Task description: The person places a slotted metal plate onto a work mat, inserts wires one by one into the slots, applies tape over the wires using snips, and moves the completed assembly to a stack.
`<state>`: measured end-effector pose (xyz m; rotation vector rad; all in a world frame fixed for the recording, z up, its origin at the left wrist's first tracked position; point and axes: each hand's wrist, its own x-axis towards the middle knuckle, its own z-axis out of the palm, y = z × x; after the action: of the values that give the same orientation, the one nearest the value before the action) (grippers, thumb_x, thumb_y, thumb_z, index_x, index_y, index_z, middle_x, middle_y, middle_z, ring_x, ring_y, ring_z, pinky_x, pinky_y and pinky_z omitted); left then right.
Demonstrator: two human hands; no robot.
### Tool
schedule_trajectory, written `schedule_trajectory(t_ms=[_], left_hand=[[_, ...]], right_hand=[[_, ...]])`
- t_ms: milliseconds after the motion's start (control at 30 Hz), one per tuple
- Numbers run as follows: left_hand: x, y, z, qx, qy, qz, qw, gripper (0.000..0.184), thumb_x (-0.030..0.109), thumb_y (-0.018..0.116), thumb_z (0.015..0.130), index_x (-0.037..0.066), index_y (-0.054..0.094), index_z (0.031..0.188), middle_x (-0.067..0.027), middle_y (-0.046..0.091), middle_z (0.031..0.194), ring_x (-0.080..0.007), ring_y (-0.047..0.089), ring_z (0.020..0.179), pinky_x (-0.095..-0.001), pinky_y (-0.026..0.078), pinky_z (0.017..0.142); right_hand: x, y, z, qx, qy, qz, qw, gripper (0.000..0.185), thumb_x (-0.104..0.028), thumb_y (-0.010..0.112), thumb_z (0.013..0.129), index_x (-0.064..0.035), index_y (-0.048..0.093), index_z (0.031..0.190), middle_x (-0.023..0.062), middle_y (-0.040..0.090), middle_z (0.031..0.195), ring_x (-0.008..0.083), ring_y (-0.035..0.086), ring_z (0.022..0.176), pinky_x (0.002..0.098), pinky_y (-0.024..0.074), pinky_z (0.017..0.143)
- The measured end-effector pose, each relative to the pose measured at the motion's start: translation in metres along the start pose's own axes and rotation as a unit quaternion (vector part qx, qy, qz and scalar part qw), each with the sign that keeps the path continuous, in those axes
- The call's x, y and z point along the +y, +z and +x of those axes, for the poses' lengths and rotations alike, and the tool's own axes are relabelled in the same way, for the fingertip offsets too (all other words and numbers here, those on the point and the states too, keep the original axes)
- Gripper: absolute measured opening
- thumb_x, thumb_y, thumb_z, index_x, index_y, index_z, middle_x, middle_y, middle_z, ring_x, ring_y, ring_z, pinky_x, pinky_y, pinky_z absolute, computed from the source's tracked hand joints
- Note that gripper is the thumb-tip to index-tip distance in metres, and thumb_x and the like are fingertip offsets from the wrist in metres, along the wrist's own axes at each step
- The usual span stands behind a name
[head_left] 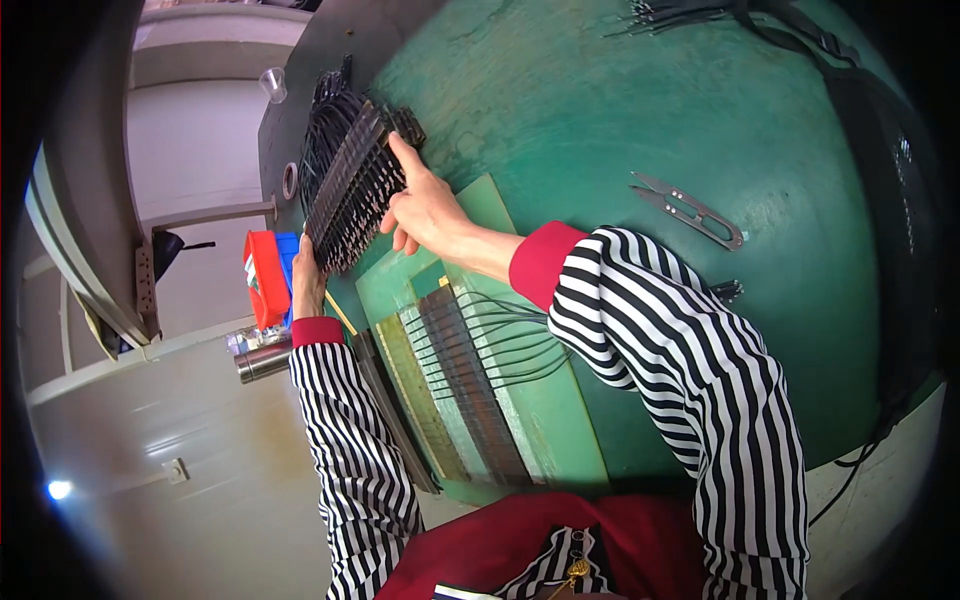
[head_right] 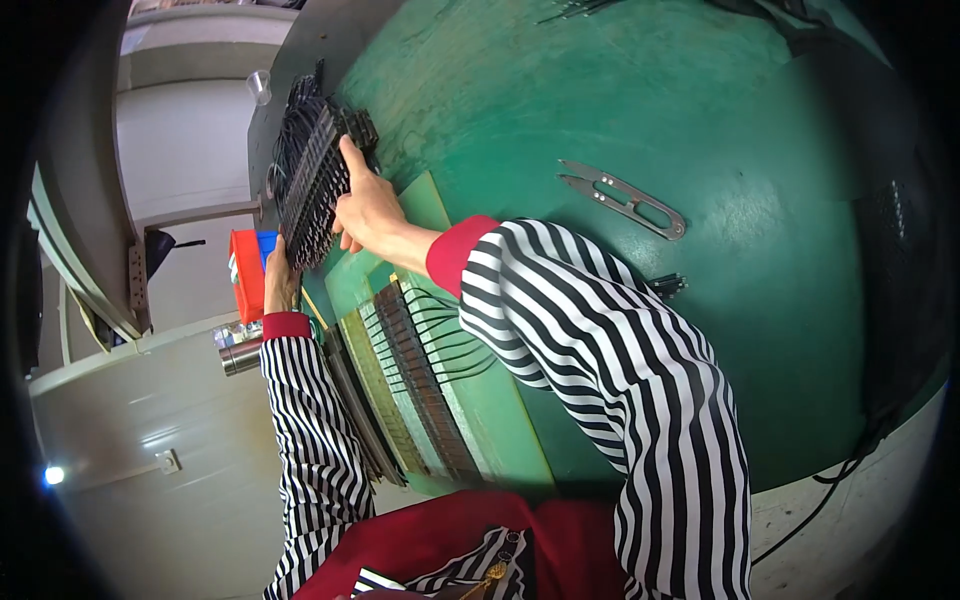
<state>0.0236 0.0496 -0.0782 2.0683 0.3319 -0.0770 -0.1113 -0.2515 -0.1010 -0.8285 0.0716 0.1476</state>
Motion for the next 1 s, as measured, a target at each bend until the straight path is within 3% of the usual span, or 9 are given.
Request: schedule_trajectory(t_ms=[233,433,700,800,833,933,1000], left_hand=[[0.0,-0.003,0.007,-0.045,-0.016,-0.012,0.999,0.041,0.036,0.042,0.092,0.001,0.052,0.111,-0.0056,0.063,0.088,-0.0155,0.06,0.062,-0.0279,0.047,0.047],[-0.006,-0.003,0.017,-0.031,-0.033,-0.018,0.999,0.037,0.033,0.042,0.092,0.001,0.053,0.108,-0.0053,0.062,0.084,-0.0144,0.059,0.062,-0.0296,0.048,0.047],[-0.018,0.006,0.024,0.012,-0.005,-0.005,1.0,0.039,0.036,0.045,0.09,0.001,0.054,0.102,-0.0063,0.06,0.084,-0.0166,0.058,0.065,-0.033,0.049,0.049],[-0.003,0.015,0.003,0.013,-0.014,-0.01,1.0,0.04,0.037,0.046,0.089,0.001,0.053,0.102,-0.0072,0.059,0.086,-0.018,0.057,0.066,-0.0339,0.05,0.049],[-0.001,0.015,0.004,0.007,-0.026,0.001,1.0,0.039,0.037,0.046,0.088,0.0,0.053,0.101,-0.0079,0.059,0.086,-0.0183,0.057,0.067,-0.034,0.05,0.05],[0.002,0.013,0.007,0.0,-0.058,0.01,0.998,0.039,0.036,0.047,0.088,-0.001,0.053,0.101,-0.0091,0.058,0.088,-0.0189,0.057,0.068,-0.0341,0.05,0.051],[0.005,0.014,0.005,-0.01,-0.051,0.02,0.998,0.041,0.034,0.049,0.087,-0.004,0.052,0.102,-0.0109,0.057,0.089,-0.0209,0.057,0.069,-0.0342,0.053,0.052]], right_hand=[[0.008,-0.001,0.008,-0.008,-0.01,-0.02,1.0,0.076,0.004,0.036,0.079,-0.0197,0.002,0.143,0.0129,0.059,0.074,0.0144,0.053,0.048,0.0264,0.0441,0.04],[0.002,0.001,0.006,-0.008,0.009,-0.031,0.999,0.077,0.004,0.039,0.08,-0.0202,0.001,0.143,0.0141,0.059,0.076,0.0136,0.052,0.047,0.0247,0.0433,0.039],[-0.005,-0.007,0.013,0.086,0.017,-0.01,0.996,0.065,-0.001,0.041,0.084,-0.0095,0.01,0.14,0.0149,0.06,0.085,0.0134,0.055,0.055,0.0233,0.0448,0.045],[-0.014,-0.02,0.019,0.12,-0.073,-0.069,0.988,0.059,-0.005,0.041,0.086,-0.0026,0.014,0.138,0.0187,0.057,0.101,0.0172,0.058,0.078,0.0268,0.0503,0.059],[-0.017,-0.024,0.022,0.114,-0.074,-0.084,0.987,0.059,-0.005,0.041,0.086,-0.0026,0.014,0.138,0.0187,0.057,0.101,0.0172,0.058,0.078,0.0268,0.0503,0.059],[-0.024,-0.033,0.03,0.174,-0.16,-0.211,0.949,0.052,-0.012,0.042,0.089,0.0031,0.021,0.134,0.0225,0.049,0.116,0.0237,0.051,0.105,0.0332,0.0495,0.08],[-0.024,-0.036,0.035,0.16,-0.148,-0.219,0.951,0.052,-0.016,0.043,0.09,0.0049,0.022,0.132,0.0234,0.047,0.119,0.0254,0.048,0.109,0.0348,0.0471,0.085]])
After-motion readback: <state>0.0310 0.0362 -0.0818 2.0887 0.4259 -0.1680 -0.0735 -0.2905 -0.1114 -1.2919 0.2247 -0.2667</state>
